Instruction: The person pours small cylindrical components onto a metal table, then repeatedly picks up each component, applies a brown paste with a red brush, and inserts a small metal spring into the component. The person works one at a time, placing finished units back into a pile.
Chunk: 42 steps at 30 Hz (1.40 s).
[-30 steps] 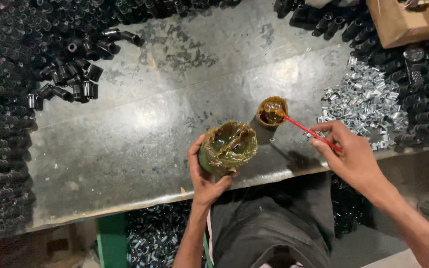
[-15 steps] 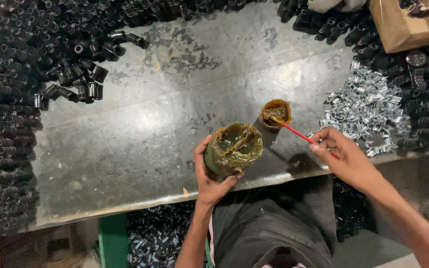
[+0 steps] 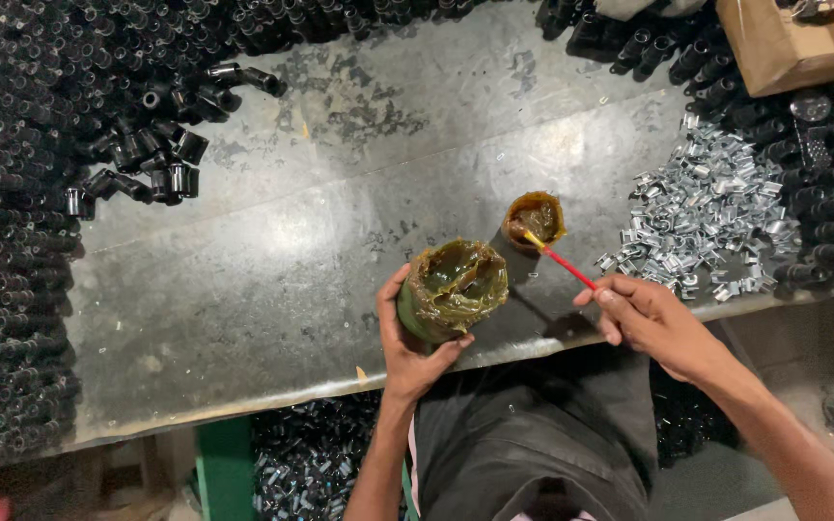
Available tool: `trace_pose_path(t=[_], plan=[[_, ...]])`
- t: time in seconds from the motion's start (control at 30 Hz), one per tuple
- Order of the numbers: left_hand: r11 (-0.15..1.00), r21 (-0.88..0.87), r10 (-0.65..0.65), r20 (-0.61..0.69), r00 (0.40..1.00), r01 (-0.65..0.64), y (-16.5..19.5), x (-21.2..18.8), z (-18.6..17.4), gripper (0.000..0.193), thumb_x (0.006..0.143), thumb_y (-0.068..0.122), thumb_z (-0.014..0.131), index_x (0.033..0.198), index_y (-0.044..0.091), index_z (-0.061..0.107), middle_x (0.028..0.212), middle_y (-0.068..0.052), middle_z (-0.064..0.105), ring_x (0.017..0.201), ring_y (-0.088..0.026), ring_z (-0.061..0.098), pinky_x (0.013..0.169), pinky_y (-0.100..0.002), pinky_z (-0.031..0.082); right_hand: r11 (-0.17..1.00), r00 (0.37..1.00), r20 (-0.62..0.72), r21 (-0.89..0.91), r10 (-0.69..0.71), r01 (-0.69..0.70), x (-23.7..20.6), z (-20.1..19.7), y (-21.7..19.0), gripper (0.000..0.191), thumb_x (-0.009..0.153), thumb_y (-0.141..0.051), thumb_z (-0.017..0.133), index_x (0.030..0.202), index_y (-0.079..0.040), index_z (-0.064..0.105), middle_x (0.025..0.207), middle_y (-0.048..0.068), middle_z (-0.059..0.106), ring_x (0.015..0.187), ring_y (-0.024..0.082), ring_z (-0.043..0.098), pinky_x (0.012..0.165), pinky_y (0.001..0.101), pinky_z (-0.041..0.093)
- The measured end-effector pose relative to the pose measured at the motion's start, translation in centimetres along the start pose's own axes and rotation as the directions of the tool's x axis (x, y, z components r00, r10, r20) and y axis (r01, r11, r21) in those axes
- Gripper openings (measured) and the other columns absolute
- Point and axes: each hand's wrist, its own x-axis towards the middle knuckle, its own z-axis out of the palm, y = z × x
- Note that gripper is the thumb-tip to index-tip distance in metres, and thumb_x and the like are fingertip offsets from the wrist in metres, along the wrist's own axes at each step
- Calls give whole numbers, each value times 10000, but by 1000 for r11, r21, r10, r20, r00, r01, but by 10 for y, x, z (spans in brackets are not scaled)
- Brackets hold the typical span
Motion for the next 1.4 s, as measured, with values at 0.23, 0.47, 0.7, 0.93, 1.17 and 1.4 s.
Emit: trace_pose_path(t=[0.23,0.47,0.7,0.93,1.17,1.4], plan=[[1000,-8,10,2,1000,-10,-2,0,-1,1027,707,-41,857,1555,53,284,1483,-130,444,1350,-252,543,1098,-409,562,950,993,107,299,60,-89,7,-8,15,419,1087,-367,424,1062,-7,637,630,52,649,473,54,393,422,212,304],[995,-96,-32,28,999,34,-6,2,2,1027,702,-56,847,1542,66,271,1505,-122,427,1378,-245,519,1102,-426,563,994,997,36,85,-72,69,-18,0,-19,361,1059,-362,478,1124,-56,659,657,39,607,501,48,390,444,205,313],[999,-36,43,59,997,-41,-6,2,6,1050,685,-92,857,1559,58,294,1535,-150,437,1425,-266,505,1206,-450,492,402,772,-23,-864,-636,305,-67,14,-100,225,900,-178,714,1114,-117,742,893,6,700,723,120,634,609,262,482],[988,61,134,77,988,-139,-1,1,9,1033,679,-13,879,1553,47,333,1589,-137,396,1462,-263,479,1260,-417,431,-259,673,277,-957,-686,130,-83,30,-139,429,795,-116,724,1217,-148,789,981,-42,749,722,125,646,611,262,498],[910,322,242,101,965,-261,8,2,8,1033,660,71,920,1535,38,370,1570,-155,441,1459,-268,496,1262,-409,424,-209,690,312,-950,-654,232,-90,23,-149,479,775,-131,720,1253,-97,723,987,16,717,800,156,677,674,303,531],[960,178,203,82,976,-215,9,4,10,1000,671,52,885,1528,42,370,1578,-162,422,1460,-268,494,1258,-406,438,-80,719,256,-959,-646,270,-100,18,-136,545,785,-120,747,1326,-83,692,996,18,712,809,144,674,712,302,555]])
